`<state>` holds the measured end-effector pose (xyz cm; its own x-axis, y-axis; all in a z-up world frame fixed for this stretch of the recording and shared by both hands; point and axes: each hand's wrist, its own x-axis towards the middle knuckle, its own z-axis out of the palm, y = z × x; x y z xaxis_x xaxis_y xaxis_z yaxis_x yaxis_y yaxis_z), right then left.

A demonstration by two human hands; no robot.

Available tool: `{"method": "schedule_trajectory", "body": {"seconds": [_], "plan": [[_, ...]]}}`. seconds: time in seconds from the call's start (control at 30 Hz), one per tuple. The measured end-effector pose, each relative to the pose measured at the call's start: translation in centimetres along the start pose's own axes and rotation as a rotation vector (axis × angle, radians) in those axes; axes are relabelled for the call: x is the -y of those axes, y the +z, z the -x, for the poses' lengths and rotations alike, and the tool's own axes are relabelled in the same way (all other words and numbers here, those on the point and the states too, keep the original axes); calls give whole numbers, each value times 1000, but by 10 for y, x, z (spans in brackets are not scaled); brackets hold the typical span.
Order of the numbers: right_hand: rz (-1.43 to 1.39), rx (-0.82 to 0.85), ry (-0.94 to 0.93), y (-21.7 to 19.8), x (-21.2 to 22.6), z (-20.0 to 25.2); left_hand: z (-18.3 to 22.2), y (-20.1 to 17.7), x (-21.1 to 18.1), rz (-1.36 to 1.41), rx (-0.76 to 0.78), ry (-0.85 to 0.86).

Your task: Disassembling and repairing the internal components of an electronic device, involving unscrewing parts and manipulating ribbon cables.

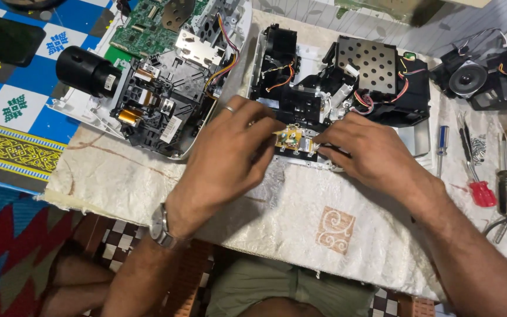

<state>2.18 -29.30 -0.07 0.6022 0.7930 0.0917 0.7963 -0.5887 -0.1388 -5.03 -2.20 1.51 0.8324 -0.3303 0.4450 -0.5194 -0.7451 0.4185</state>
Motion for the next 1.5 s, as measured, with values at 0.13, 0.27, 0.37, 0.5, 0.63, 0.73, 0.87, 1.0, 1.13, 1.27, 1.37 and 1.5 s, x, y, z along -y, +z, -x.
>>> {"method": "schedule_trajectory", "body": {"seconds": [0.13, 0.27, 0.37, 0.5, 0.63, 0.73, 0.87, 1.0, 1.13, 1.27, 1.37, 1.5], "plan": [[122, 93, -33, 0, -4, -1, 0, 32, -15, -175, 52, 133], [113, 119, -76, -9, -1, -7, 0, 60, -26, -274, -42, 220], [79, 136, -80, -11, -1, -10, 1, 74, -24, -363, -66, 218], [209, 7, -219, -8, -8, -7, 1, 83, -23, -257, -190, 280], [144, -32, -242, -4, -8, -6, -4, 77, -27, -283, -167, 299], [80, -43, -240, -8, -8, -5, -5, 76, -25, -278, -144, 305], [62, -35, -227, 2, -16, -4, -7, 69, -28, -246, -94, 276], [-120, -72, -221, 10, -24, -4, -7, 70, -28, -237, -83, 255], [-226, -41, -120, -15, -6, -10, -6, 74, -26, -266, -78, 245], [-218, 46, -69, -29, 5, -12, -5, 72, -27, -254, -81, 225], [-83, 48, -149, -23, 1, -13, -4, 72, -29, -256, -74, 211], [82, 38, -222, -16, -2, -11, -4, 68, -33, -261, -75, 198]]}}
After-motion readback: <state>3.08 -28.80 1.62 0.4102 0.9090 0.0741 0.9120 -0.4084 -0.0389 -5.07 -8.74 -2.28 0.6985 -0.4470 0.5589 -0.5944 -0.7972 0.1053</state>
